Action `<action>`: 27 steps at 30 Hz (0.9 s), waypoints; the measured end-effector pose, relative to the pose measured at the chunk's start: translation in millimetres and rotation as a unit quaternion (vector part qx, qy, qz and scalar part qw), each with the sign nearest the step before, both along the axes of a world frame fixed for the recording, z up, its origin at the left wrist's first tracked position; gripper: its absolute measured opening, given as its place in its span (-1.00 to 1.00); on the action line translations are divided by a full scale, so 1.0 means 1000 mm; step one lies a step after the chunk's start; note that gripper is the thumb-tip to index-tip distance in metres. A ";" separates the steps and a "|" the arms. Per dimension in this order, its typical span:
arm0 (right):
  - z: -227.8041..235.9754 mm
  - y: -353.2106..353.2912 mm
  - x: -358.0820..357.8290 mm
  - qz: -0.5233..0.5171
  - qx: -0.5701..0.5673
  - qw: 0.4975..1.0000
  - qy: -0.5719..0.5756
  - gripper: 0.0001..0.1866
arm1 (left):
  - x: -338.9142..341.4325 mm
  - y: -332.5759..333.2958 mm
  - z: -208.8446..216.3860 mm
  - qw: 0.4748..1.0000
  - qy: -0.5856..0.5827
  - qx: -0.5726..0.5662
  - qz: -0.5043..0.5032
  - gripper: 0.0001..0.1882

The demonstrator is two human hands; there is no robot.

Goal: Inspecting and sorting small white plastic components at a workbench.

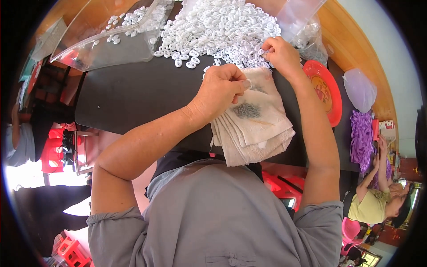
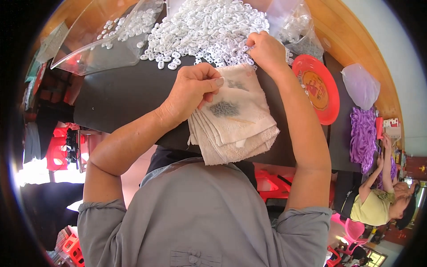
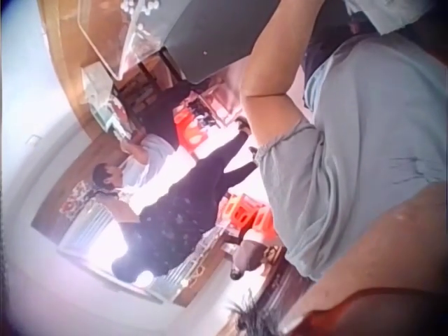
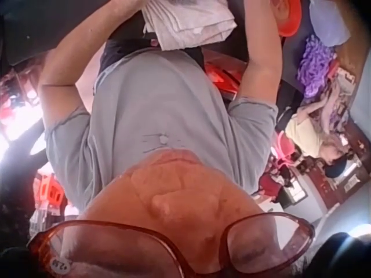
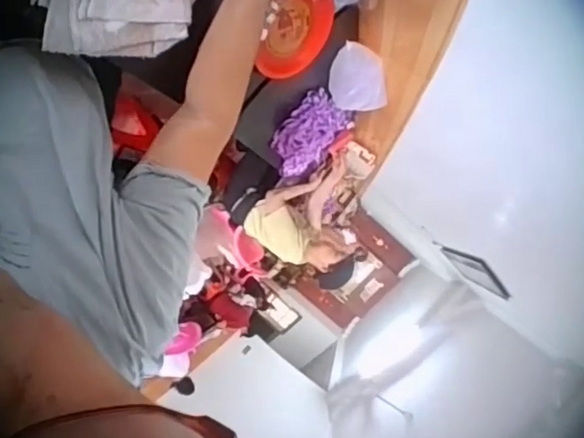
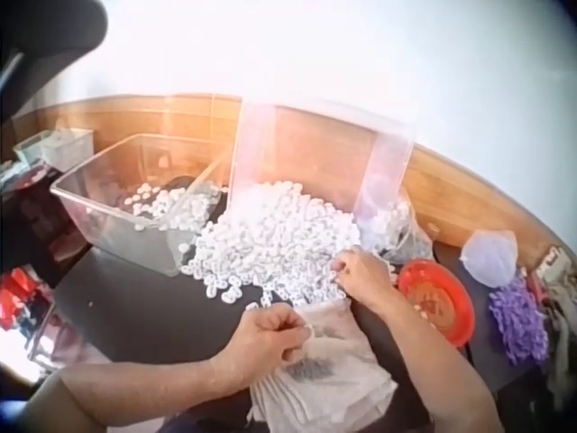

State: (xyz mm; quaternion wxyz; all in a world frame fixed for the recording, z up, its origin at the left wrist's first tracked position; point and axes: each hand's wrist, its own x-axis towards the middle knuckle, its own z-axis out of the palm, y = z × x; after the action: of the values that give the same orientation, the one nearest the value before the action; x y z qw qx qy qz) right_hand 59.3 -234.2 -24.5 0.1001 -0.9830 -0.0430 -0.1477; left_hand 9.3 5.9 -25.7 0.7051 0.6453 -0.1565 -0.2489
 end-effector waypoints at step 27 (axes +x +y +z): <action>0.006 0.021 -0.084 0.065 0.030 0.993 -0.092 -0.88 | 0.002 -0.001 -0.003 1.000 -0.005 -0.030 0.004 -0.90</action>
State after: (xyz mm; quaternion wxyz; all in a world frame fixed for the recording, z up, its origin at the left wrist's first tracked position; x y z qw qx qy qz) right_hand -24.4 -212.8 -18.9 0.1349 -0.9569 -0.1116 -0.2316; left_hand 10.8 5.1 -28.9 0.7240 0.6262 -0.1647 -0.2377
